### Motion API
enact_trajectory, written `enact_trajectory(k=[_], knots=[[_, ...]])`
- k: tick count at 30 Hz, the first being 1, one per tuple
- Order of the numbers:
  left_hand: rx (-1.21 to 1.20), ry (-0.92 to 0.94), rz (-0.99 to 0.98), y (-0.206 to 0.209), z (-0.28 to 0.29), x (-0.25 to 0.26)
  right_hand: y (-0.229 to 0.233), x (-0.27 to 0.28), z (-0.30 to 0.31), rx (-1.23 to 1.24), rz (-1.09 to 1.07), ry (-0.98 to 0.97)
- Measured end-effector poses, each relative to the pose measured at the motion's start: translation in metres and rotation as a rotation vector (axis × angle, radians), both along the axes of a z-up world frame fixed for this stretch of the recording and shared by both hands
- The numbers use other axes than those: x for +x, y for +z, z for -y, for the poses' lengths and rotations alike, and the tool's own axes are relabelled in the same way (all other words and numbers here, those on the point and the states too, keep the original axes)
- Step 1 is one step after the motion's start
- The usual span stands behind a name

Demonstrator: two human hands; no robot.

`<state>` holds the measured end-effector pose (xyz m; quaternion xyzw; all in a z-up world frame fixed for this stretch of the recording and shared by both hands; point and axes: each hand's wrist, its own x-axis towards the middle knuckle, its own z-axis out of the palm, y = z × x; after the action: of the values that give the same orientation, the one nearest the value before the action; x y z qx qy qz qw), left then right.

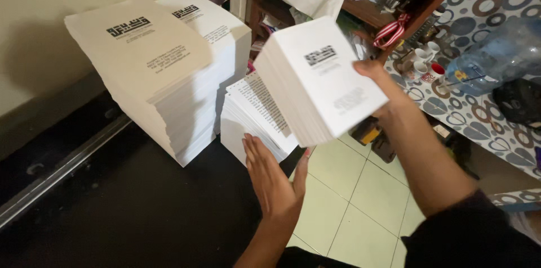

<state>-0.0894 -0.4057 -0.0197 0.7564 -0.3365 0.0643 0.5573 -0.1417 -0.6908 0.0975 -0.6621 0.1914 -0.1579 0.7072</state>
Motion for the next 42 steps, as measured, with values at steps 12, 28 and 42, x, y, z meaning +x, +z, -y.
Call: enact_trajectory(k=[12, 28, 42], knots=[[-0.069, 0.363, 0.259, 0.000, 0.020, -0.007, -0.010, 0.048, 0.000, 0.543, 0.183, 0.394], [-0.146, 0.443, 0.411, 0.004, 0.018, -0.010, -0.020, 0.070, -0.005, 0.373, 0.048, 0.263], [-0.179, 0.431, 0.376, 0.011, 0.018, -0.005, -0.013, 0.056, 0.009, 0.558, 0.000, 0.470]])
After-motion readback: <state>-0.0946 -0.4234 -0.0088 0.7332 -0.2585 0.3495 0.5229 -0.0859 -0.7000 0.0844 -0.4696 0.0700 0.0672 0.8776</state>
